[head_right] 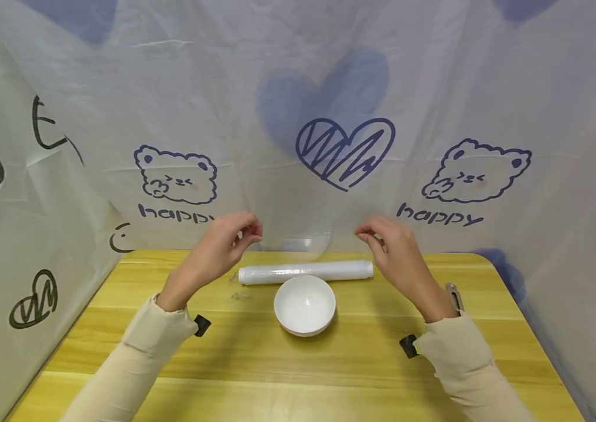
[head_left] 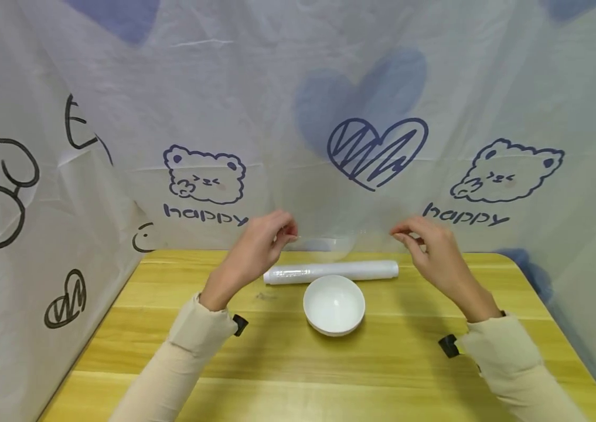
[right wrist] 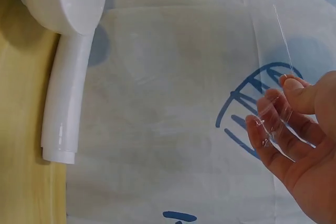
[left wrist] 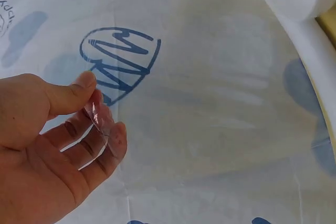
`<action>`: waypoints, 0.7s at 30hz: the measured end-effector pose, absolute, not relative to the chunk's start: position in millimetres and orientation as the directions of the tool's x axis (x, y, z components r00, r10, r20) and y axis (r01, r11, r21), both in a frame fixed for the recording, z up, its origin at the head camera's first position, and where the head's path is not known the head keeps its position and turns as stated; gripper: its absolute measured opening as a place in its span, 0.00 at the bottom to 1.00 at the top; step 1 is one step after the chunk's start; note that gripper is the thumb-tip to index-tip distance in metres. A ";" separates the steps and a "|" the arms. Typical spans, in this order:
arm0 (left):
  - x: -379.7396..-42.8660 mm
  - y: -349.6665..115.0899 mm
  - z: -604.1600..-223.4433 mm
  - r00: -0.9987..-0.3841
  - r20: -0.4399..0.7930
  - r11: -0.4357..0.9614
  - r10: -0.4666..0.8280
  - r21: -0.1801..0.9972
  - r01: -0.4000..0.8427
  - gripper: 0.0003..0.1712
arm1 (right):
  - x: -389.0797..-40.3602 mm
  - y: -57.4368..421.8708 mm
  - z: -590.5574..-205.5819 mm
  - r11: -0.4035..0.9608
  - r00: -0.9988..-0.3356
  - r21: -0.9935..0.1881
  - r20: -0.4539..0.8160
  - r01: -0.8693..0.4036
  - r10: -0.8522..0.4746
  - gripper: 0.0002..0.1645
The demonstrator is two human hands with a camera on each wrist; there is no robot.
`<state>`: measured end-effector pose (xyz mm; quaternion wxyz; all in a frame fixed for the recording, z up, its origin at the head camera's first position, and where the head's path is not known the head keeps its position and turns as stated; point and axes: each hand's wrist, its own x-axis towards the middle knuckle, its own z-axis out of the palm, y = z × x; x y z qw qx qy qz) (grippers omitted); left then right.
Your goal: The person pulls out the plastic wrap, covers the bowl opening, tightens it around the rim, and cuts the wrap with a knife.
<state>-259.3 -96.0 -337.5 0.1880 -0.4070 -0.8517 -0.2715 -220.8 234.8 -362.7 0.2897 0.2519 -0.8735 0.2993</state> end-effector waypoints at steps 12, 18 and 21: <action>-214.2 -102.9 -358.0 -0.570 0.566 0.471 0.595 0.330 0.818 0.03 | -176.7 236.2 -383.6 0.675 -0.676 -0.362 0.683 -0.643 -0.278 0.15; -195.2 -107.3 -375.3 -0.550 0.556 0.411 0.623 0.365 0.835 0.06 | -152.9 237.8 -397.2 0.662 -0.659 -0.342 0.686 -0.667 -0.309 0.22; -187.4 -108.7 -384.6 -0.536 0.555 0.380 0.636 0.379 0.844 0.07 | -143.3 237.9 -405.7 0.630 -0.642 -0.347 0.694 -0.694 -0.326 0.26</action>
